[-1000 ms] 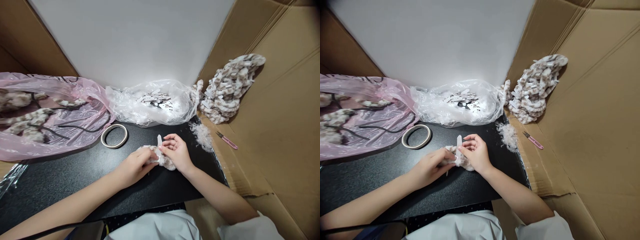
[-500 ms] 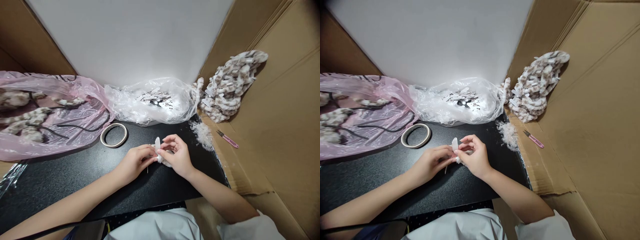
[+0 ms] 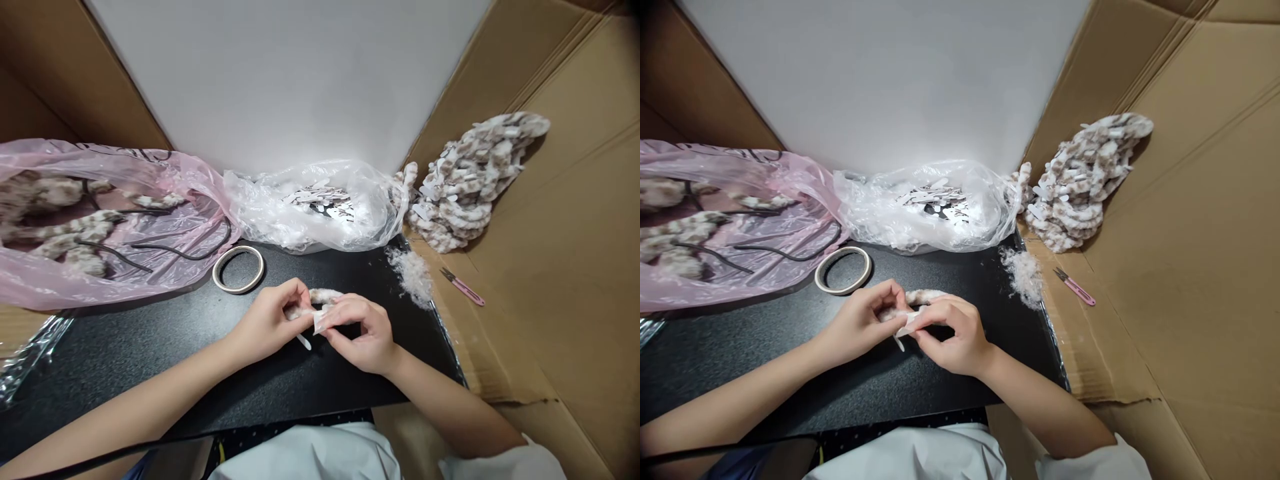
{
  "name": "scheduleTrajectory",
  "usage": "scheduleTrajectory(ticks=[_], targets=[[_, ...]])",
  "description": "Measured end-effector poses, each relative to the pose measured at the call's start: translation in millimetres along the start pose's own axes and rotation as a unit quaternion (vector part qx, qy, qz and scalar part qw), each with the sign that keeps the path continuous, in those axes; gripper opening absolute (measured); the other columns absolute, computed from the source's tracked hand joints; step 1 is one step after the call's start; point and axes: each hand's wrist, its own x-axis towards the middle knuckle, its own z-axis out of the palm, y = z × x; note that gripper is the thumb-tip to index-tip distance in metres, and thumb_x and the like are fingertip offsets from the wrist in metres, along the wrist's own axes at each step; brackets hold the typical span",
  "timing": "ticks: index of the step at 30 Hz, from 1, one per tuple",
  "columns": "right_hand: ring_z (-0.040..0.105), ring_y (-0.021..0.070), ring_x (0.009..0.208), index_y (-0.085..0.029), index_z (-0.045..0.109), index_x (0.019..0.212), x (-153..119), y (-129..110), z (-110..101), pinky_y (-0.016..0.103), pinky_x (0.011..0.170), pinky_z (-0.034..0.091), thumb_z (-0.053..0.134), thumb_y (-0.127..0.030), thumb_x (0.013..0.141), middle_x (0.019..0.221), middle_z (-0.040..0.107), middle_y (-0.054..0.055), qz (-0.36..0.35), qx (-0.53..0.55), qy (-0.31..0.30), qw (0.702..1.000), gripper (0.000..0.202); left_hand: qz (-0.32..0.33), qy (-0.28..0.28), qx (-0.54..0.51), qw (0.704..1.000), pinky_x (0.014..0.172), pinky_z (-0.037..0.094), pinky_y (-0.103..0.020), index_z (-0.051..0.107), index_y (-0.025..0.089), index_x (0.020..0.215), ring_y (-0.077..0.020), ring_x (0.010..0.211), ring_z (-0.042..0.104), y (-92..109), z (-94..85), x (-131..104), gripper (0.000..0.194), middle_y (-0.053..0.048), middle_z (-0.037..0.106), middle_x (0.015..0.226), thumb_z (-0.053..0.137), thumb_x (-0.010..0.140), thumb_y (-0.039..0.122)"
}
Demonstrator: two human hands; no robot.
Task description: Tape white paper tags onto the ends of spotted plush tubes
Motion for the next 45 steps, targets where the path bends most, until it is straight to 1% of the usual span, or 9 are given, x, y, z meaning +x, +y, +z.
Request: scheduleTrajectory(ticks=[7, 13, 16, 19, 25, 30, 34, 39, 45], targets=[[0.072, 0.0172, 0.076, -0.031, 0.058, 0.096, -6.7, -0.4, -0.1, 0.04, 0.086, 0.054, 0.055, -0.002, 0.079, 0.074, 0.075, -0.004, -0.098, 0.009, -0.099, 0.99, 0.034, -0.009, 0.085, 0.034, 0.996, 0.05, 0.036, -0.018, 0.054, 0.015, 0.084, -0.0093, 0.055, 0.05, -5.8, -10.2, 6.9, 0.017, 0.002, 0.058, 0.066, 0.06, 0.085, 0.031], [0.058, 0.0268, 0.111, -0.027, 0.049, 0.119, 4.6, 3.7, -12.5, 0.045, 0.094, 0.046, 0.072, -0.019, 0.07, 0.12, 0.061, 0.01, 0.016, -0.042, 0.09, 0.995, 0.054, 0.066, 0.065, 0.098, 0.991, 0.049, 0.033, -0.017, 0.044, 0.019, 0.088, -0.007, 0.052, 0.043, -3.4, -8.2, 2.8, 0.017, 0.004, 0.056, 0.07, 0.059, 0.086, 0.025], [0.058, 0.0259, 0.107, -0.022, 0.064, 0.103, 17.5, 7.8, -18.0, 0.044, 0.096, 0.043, 0.062, -0.031, 0.083, 0.109, 0.066, 0.009, 0.123, -0.027, 0.003, 0.992, 0.022, 0.106, 0.049, 0.13, 0.985, 0.047, 0.031, -0.017, 0.041, 0.02, 0.083, -0.0064, 0.048, 0.04, -3.3, -2.1, -0.7, 0.018, 0.006, 0.051, 0.066, 0.059, 0.085, 0.022], [0.061, 0.0238, 0.098, -0.022, 0.071, 0.084, 24.5, 12.4, -14.2, 0.041, 0.092, 0.043, 0.06, -0.035, 0.086, 0.094, 0.071, 0.007, 0.176, 0.03, -0.086, 0.98, 0.018, 0.143, 0.02, 0.147, 0.979, 0.046, 0.031, -0.016, 0.043, 0.02, 0.081, -0.0059, 0.047, 0.039, -4.6, 2.8, -2.7, 0.015, 0.007, 0.048, 0.063, 0.057, 0.085, 0.018], [0.062, 0.0192, 0.082, -0.021, 0.066, 0.071, 21.3, 12.4, 2.6, 0.034, 0.077, 0.048, 0.072, -0.033, 0.076, 0.084, 0.067, 0.004, 0.205, 0.129, -0.004, 0.97, 0.014, 0.112, -0.009, 0.108, 0.988, 0.045, 0.027, -0.016, 0.043, 0.019, 0.076, -0.0051, 0.045, 0.032, -4.1, 5.0, -0.9, 0.018, 0.009, 0.038, 0.057, 0.057, 0.086, 0.02], [0.061, 0.0186, 0.077, -0.023, 0.067, 0.07, 16.8, 5.2, 0.1, 0.039, 0.082, 0.04, 0.073, -0.021, 0.077, 0.076, 0.072, 0.001, 0.037, -0.015, -0.004, 0.999, 0.009, 0.008, 0.01, -0.008, 1.0, 0.051, 0.031, -0.017, 0.04, 0.02, 0.08, -0.007, 0.055, 0.038, -7.6, 3.3, 4.1, 0.023, 0.007, 0.043, 0.066, 0.062, 0.082, 0.026], [0.061, 0.0184, 0.079, -0.026, 0.069, 0.073, 13.6, 9.9, -3.8, 0.041, 0.085, 0.035, 0.068, -0.017, 0.08, 0.078, 0.075, -0.002, -0.079, -0.095, -0.04, 0.991, 0.012, -0.022, 0.013, -0.011, 1.0, 0.054, 0.035, -0.019, 0.051, 0.017, 0.087, -0.0088, 0.058, 0.044, -7.6, 3.5, 5.4, 0.012, 0.005, 0.051, 0.069, 0.06, 0.08, 0.021], [0.06, 0.0172, 0.081, -0.026, 0.07, 0.073, 10.4, 18.3, -1.4, 0.039, 0.083, 0.034, 0.065, -0.017, 0.084, 0.081, 0.075, -0.002, -0.119, -0.135, -0.044, 0.983, 0.015, -0.047, 0.026, -0.013, 0.998, 0.058, 0.037, -0.02, 0.055, 0.015, 0.086, -0.0109, 0.064, 0.049, -3.9, 4.1, 3.7, 0.01, 0.002, 0.057, 0.072, 0.059, 0.08, 0.022], [0.058, 0.0165, 0.081, -0.026, 0.07, 0.071, 8.3, 17.0, 0.8, 0.037, 0.081, 0.035, 0.065, -0.018, 0.084, 0.081, 0.076, -0.003, -0.109, -0.135, -0.041, 0.984, 0.016, -0.145, -0.074, -0.244, 0.956, 0.05, 0.032, -0.018, 0.051, 0.016, 0.084, -0.0072, 0.054, 0.045, -4.5, -3.2, 6.4, 0.027, 0.004, 0.055, 0.068, 0.07, 0.075, 0.033]])
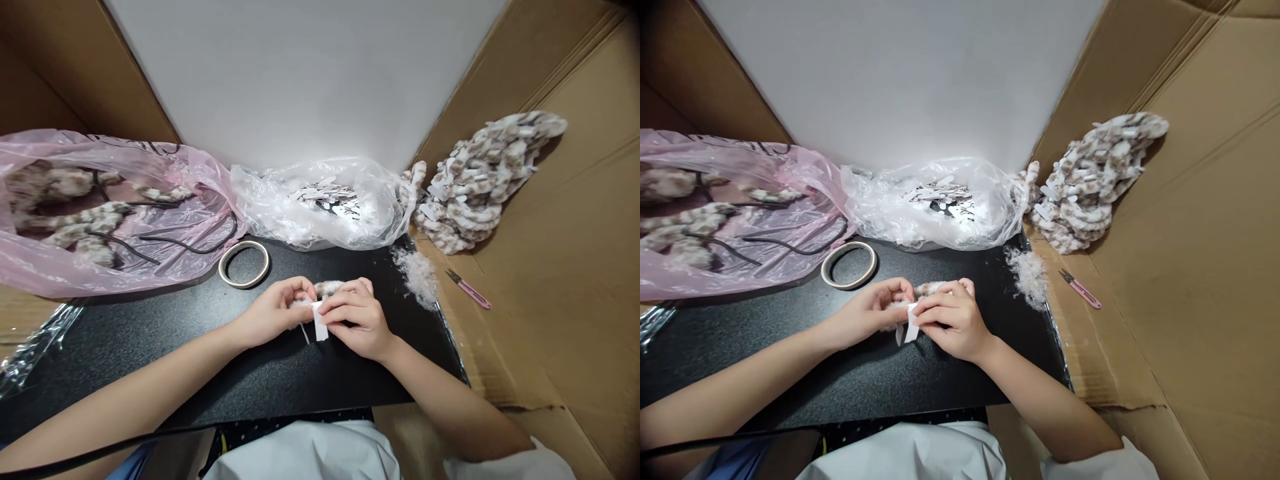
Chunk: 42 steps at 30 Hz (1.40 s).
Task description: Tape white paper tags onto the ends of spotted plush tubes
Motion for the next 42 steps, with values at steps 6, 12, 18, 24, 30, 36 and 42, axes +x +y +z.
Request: scheduleTrajectory(ticks=[6, 12, 18, 24, 30, 36, 42], targets=[[0.057, 0.0173, 0.083, -0.026, 0.07, 0.071, -1.1, 1.7, -3.9, 0.039, 0.081, 0.034, 0.068, -0.019, 0.083, 0.084, 0.077, -0.005, -0.011, 0.006, 0.004, 1.0, 0.014, -0.102, -0.031, -0.092, 0.99, 0.045, 0.025, -0.016, 0.06, 0.013, 0.082, -0.0059, 0.049, 0.043, 6.7, -6.1, 1.8, 0.032, 0.004, 0.054, 0.061, 0.079, 0.062, 0.029], [0.056, 0.0174, 0.083, -0.028, 0.069, 0.073, -1.0, 2.7, -4.3, 0.039, 0.081, 0.033, 0.069, -0.016, 0.081, 0.081, 0.076, -0.008, -0.043, -0.005, -0.001, 0.999, 0.015, -0.097, -0.017, -0.074, 0.992, 0.043, 0.021, -0.016, 0.058, 0.013, 0.076, -0.0053, 0.048, 0.039, 1.2, -3.8, 3.3, 0.032, 0.003, 0.053, 0.058, 0.077, 0.067, 0.036], [0.06, 0.0208, 0.096, -0.024, 0.062, 0.095, 1.4, 6.0, -14.1, 0.038, 0.085, 0.044, 0.067, -0.019, 0.074, 0.113, 0.064, 0.005, 0.065, 0.153, -0.024, 0.986, 0.022, 0.013, 0.017, 0.072, 0.997, 0.046, 0.03, -0.016, 0.057, 0.014, 0.081, -0.0056, 0.049, 0.04, 6.5, -3.7, -2.6, 0.024, 0.006, 0.048, 0.058, 0.07, 0.075, 0.033], [0.06, 0.0135, 0.066, -0.018, 0.059, 0.098, 10.0, 6.9, -18.8, 0.026, 0.062, 0.049, 0.049, -0.05, 0.091, 0.073, 0.063, 0.002, 0.348, 0.349, -0.154, 0.856, 0.035, 0.307, 0.011, 0.363, 0.88, 0.058, 0.044, -0.018, 0.064, 0.016, 0.089, -0.0098, 0.063, 0.057, 2.9, 1.2, -10.3, 0.007, -0.001, 0.064, 0.073, 0.058, 0.086, 0.014], [0.064, 0.0157, 0.056, -0.017, 0.056, 0.088, 12.5, -0.1, -11.7, 0.027, 0.052, 0.051, 0.067, -0.055, 0.075, 0.063, 0.066, 0.001, 0.47, 0.505, -0.176, 0.702, 0.042, 0.512, 0.001, 0.465, 0.722, 0.081, 0.053, -0.029, 0.059, 0.011, 0.114, -0.017, 0.084, 0.065, -10.6, -0.4, -7.4, 0.023, -0.01, 0.07, 0.091, 0.05, 0.093, 0.009], [0.063, 0.0092, 0.06, -0.015, 0.06, 0.088, 11.2, 0.3, -9.1, 0.02, 0.057, 0.049, 0.083, -0.025, 0.063, 0.074, 0.068, 0.0, 0.528, 0.497, -0.082, 0.684, 0.036, 0.557, 0.008, 0.501, 0.662, 0.074, 0.054, -0.031, 0.062, 0.009, 0.113, -0.0188, 0.081, 0.063, -12.9, 1.7, -6.9, 0.027, -0.013, 0.072, 0.093, 0.04, 0.097, 0.01], [0.059, 0.0065, 0.053, -0.017, 0.056, 0.083, 12.1, 1.6, -4.8, 0.017, 0.05, 0.046, 0.087, -0.016, 0.051, 0.067, 0.063, -0.006, 0.543, 0.545, -0.019, 0.638, 0.044, 0.525, -0.021, 0.487, 0.698, 0.078, 0.052, -0.032, 0.062, 0.012, 0.116, -0.0197, 0.084, 0.064, -15.9, 1.3, -8.0, 0.029, -0.012, 0.072, 0.098, 0.039, 0.098, 0.011]])
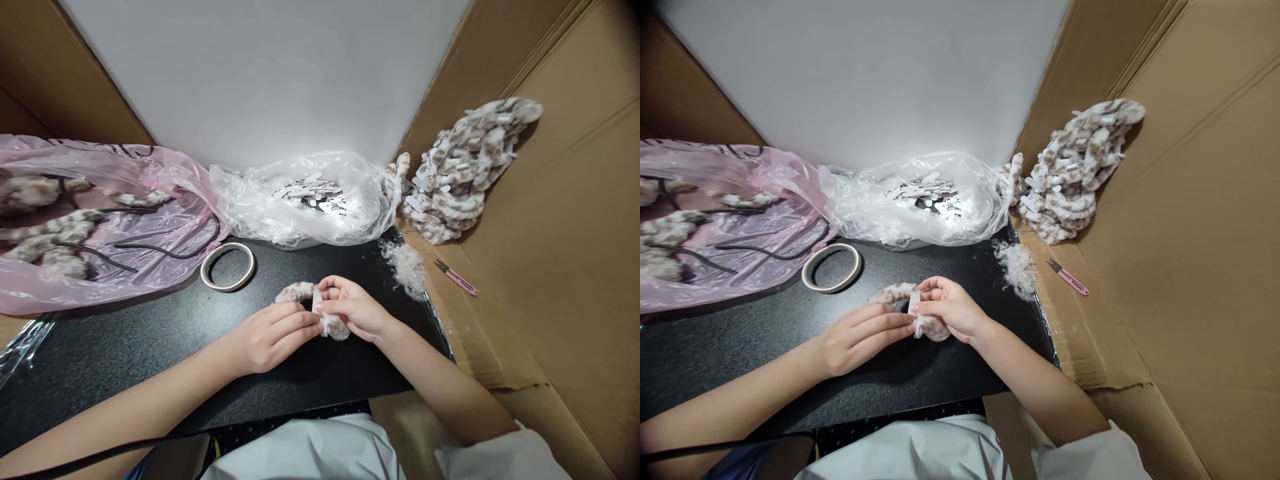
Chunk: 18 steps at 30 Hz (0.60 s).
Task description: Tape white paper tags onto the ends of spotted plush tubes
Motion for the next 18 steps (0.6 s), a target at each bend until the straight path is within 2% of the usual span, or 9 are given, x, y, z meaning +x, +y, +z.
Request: scheduleTrajectory(ticks=[5, 8, 10, 14, 18], targets=[[0.059, 0.0077, 0.054, -0.018, 0.054, 0.082, 2.3, 4.4, 2.6, 0.019, 0.052, 0.049, 0.086, -0.019, 0.051, 0.066, 0.063, -0.005, -0.085, -0.042, 0.056, 0.994, 0.045, -0.13, -0.02, -0.083, 0.988, 0.076, 0.051, -0.024, 0.062, 0.016, 0.109, -0.0149, 0.079, 0.065, 2.7, 3.4, -2.1, 0.022, -0.006, 0.071, 0.092, 0.044, 0.097, 0.012], [0.06, 0.0089, 0.057, -0.02, 0.053, 0.081, 0.4, 7.2, 5.2, 0.022, 0.056, 0.052, 0.085, -0.02, 0.052, 0.068, 0.063, -0.005, -0.164, -0.118, 0.082, 0.976, 0.043, -0.141, 0.015, -0.084, 0.986, 0.076, 0.052, -0.023, 0.065, 0.017, 0.102, -0.0146, 0.083, 0.066, 3.7, 5.3, 0.5, 0.017, -0.006, 0.07, 0.092, 0.05, 0.094, 0.011], [0.062, 0.0103, 0.061, -0.02, 0.054, 0.08, -1.8, 9.8, 7.3, 0.022, 0.059, 0.053, 0.082, -0.019, 0.057, 0.07, 0.063, -0.004, -0.223, -0.175, 0.097, 0.954, 0.037, -0.147, 0.04, -0.093, 0.984, 0.074, 0.053, -0.022, 0.066, 0.017, 0.096, -0.0139, 0.081, 0.066, 4.1, 5.2, 3.8, 0.015, -0.006, 0.069, 0.089, 0.054, 0.091, 0.009], [0.065, 0.0123, 0.068, -0.021, 0.056, 0.081, -6.0, 16.3, 9.7, 0.024, 0.067, 0.055, 0.073, -0.015, 0.07, 0.074, 0.065, -0.002, -0.352, -0.267, 0.113, 0.89, 0.021, -0.203, 0.056, -0.145, 0.967, 0.066, 0.053, -0.02, 0.067, 0.017, 0.09, -0.0123, 0.075, 0.066, 5.0, 2.7, 9.2, 0.013, -0.005, 0.068, 0.083, 0.056, 0.089, 0.009], [0.067, 0.0137, 0.069, -0.022, 0.058, 0.083, -7.4, 19.9, 8.6, 0.027, 0.07, 0.057, 0.071, -0.017, 0.075, 0.076, 0.067, -0.001, -0.429, -0.319, 0.135, 0.834, 0.016, -0.22, 0.091, -0.139, 0.961, 0.064, 0.053, -0.019, 0.067, 0.017, 0.09, -0.0121, 0.076, 0.065, 6.6, 2.2, 9.9, 0.012, -0.005, 0.066, 0.084, 0.06, 0.087, 0.008]])
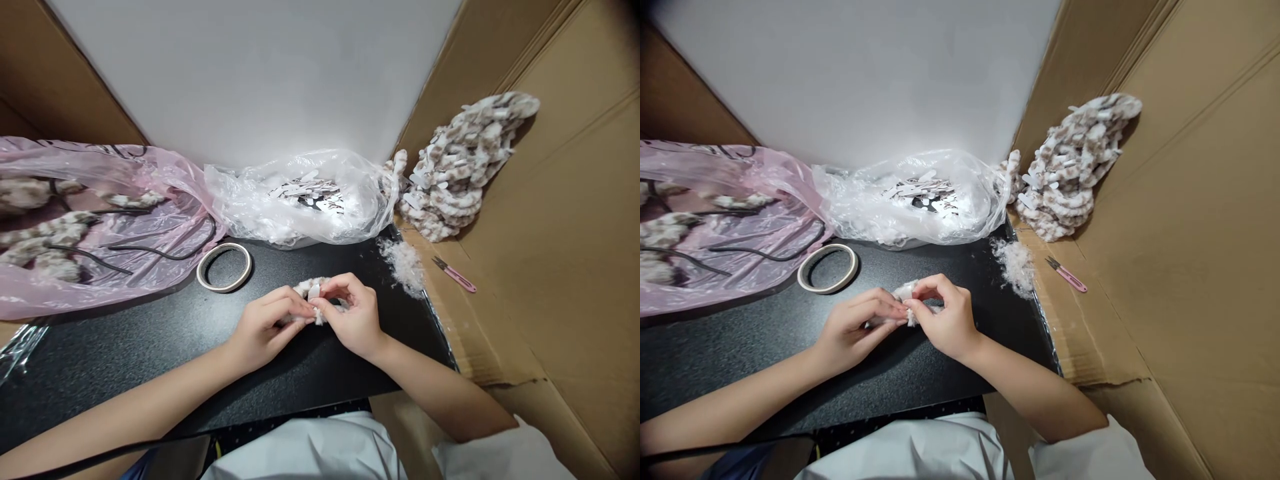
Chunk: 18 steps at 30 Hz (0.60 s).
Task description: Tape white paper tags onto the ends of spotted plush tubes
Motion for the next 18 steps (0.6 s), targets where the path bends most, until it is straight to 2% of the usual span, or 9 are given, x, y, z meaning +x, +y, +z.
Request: scheduleTrajectory(ticks=[4, 7, 11, 15, 18], targets=[[0.068, 0.0151, 0.069, -0.022, 0.057, 0.082, 1.1, -0.7, -0.9, 0.028, 0.07, 0.058, 0.072, -0.021, 0.075, 0.076, 0.068, 0.0, 0.003, -0.01, 0.002, 1.0, 0.016, -0.003, 0.026, 0.02, 0.999, 0.06, 0.05, -0.018, 0.069, 0.017, 0.088, -0.0113, 0.073, 0.062, -1.5, 1.3, -0.8, 0.011, -0.005, 0.062, 0.084, 0.06, 0.087, 0.011], [0.068, 0.0151, 0.068, -0.023, 0.055, 0.08, 3.1, -3.9, -1.5, 0.028, 0.068, 0.058, 0.074, -0.02, 0.071, 0.074, 0.067, -0.001, 0.057, 0.039, -0.002, 0.998, 0.021, -0.017, 0.002, 0.003, 1.0, 0.057, 0.048, -0.018, 0.068, 0.017, 0.087, -0.0107, 0.068, 0.061, -3.6, 1.2, -0.5, 0.009, -0.003, 0.062, 0.079, 0.06, 0.088, 0.013], [0.069, 0.0157, 0.069, -0.023, 0.051, 0.082, 4.7, -7.1, -3.7, 0.029, 0.07, 0.058, 0.077, -0.021, 0.065, 0.072, 0.068, -0.002, 0.13, 0.094, -0.026, 0.987, 0.031, -0.068, -0.035, -0.006, 0.997, 0.053, 0.043, -0.016, 0.065, 0.016, 0.083, -0.0082, 0.06, 0.056, -3.1, 0.5, 0.8, 0.007, -0.001, 0.06, 0.074, 0.06, 0.088, 0.016], [0.07, 0.0155, 0.069, -0.023, 0.05, 0.086, 5.2, -5.6, -6.4, 0.03, 0.071, 0.056, 0.078, -0.021, 0.065, 0.07, 0.068, -0.003, 0.129, 0.094, -0.071, 0.985, 0.035, -0.152, -0.045, 0.007, 0.987, 0.049, 0.038, -0.016, 0.057, 0.016, 0.077, -0.0067, 0.053, 0.048, 0.3, 1.0, 2.2, 0.014, 0.002, 0.055, 0.068, 0.061, 0.087, 0.024], [0.07, 0.0163, 0.071, -0.022, 0.052, 0.087, 4.4, -3.8, -7.3, 0.029, 0.071, 0.055, 0.078, -0.021, 0.067, 0.071, 0.069, -0.002, 0.103, 0.06, -0.08, 0.99, 0.033, -0.181, -0.043, 0.018, 0.982, 0.051, 0.038, -0.017, 0.057, 0.016, 0.086, -0.0082, 0.056, 0.05, 0.6, 1.1, 2.6, 0.011, 0.001, 0.056, 0.072, 0.061, 0.087, 0.027]])
